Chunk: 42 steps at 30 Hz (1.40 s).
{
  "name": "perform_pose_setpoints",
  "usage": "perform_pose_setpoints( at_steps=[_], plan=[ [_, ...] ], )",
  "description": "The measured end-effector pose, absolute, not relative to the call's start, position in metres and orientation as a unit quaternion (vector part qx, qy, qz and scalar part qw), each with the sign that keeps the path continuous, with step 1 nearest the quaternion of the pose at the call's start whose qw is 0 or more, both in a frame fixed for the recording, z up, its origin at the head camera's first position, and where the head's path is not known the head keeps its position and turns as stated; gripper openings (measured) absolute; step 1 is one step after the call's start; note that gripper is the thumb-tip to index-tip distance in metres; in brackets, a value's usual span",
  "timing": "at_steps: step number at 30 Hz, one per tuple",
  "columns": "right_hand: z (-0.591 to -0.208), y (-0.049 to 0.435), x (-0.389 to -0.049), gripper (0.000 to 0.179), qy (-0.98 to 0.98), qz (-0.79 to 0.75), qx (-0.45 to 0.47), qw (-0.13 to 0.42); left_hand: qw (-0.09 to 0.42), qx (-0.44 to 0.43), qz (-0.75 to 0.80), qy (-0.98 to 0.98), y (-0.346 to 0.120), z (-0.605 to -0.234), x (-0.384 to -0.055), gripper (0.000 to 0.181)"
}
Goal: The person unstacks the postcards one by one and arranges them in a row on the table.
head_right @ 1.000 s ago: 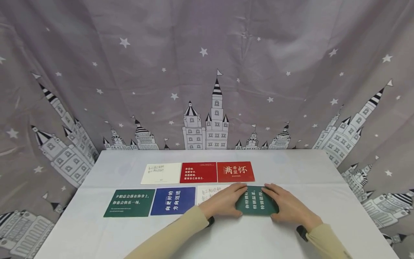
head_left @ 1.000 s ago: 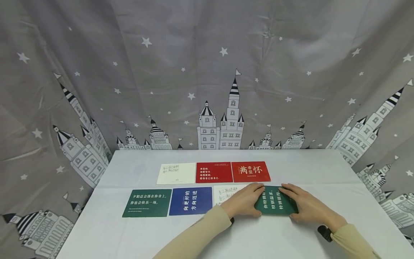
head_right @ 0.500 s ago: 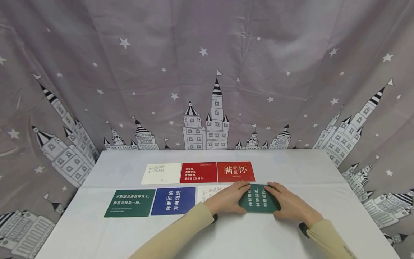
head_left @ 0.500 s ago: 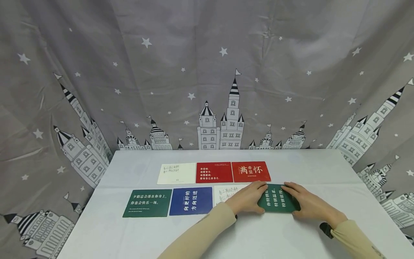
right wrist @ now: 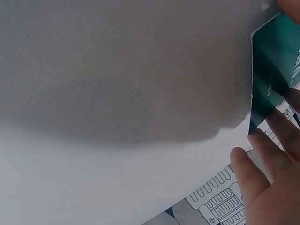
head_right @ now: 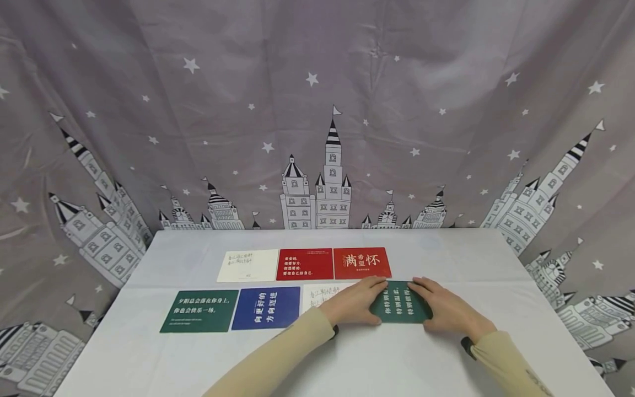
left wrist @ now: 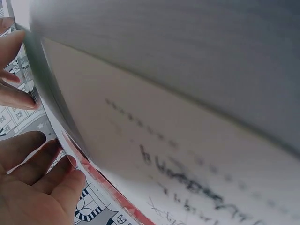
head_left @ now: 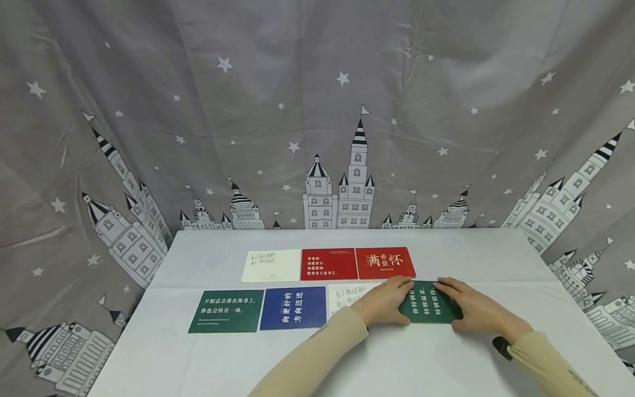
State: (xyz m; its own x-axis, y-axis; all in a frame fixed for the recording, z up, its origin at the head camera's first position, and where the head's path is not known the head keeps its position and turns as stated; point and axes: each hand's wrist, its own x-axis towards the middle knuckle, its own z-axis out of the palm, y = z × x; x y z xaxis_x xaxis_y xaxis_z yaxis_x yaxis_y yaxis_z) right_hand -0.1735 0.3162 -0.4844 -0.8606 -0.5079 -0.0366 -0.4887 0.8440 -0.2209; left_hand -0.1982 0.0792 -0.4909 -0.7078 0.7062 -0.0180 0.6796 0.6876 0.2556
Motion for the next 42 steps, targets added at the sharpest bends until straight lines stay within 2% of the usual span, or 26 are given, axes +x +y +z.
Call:
perform_pose_setpoints(
  at_steps=[35,42],
  plan=[
    [-0.4793,0.3163,-0.1802,0.077,0.954,-0.111,-0.268,0.07,0.076,0.37,0.097,0.921,0.0812,-0.4879,-0.197,0.079],
    [-0.4828,0.315,-0.179,0.073,0.957,-0.131,-0.245,0.078,0.076,0.372,0.09,0.921,0.081,-0.49,-0.196,0.078]
  ],
)
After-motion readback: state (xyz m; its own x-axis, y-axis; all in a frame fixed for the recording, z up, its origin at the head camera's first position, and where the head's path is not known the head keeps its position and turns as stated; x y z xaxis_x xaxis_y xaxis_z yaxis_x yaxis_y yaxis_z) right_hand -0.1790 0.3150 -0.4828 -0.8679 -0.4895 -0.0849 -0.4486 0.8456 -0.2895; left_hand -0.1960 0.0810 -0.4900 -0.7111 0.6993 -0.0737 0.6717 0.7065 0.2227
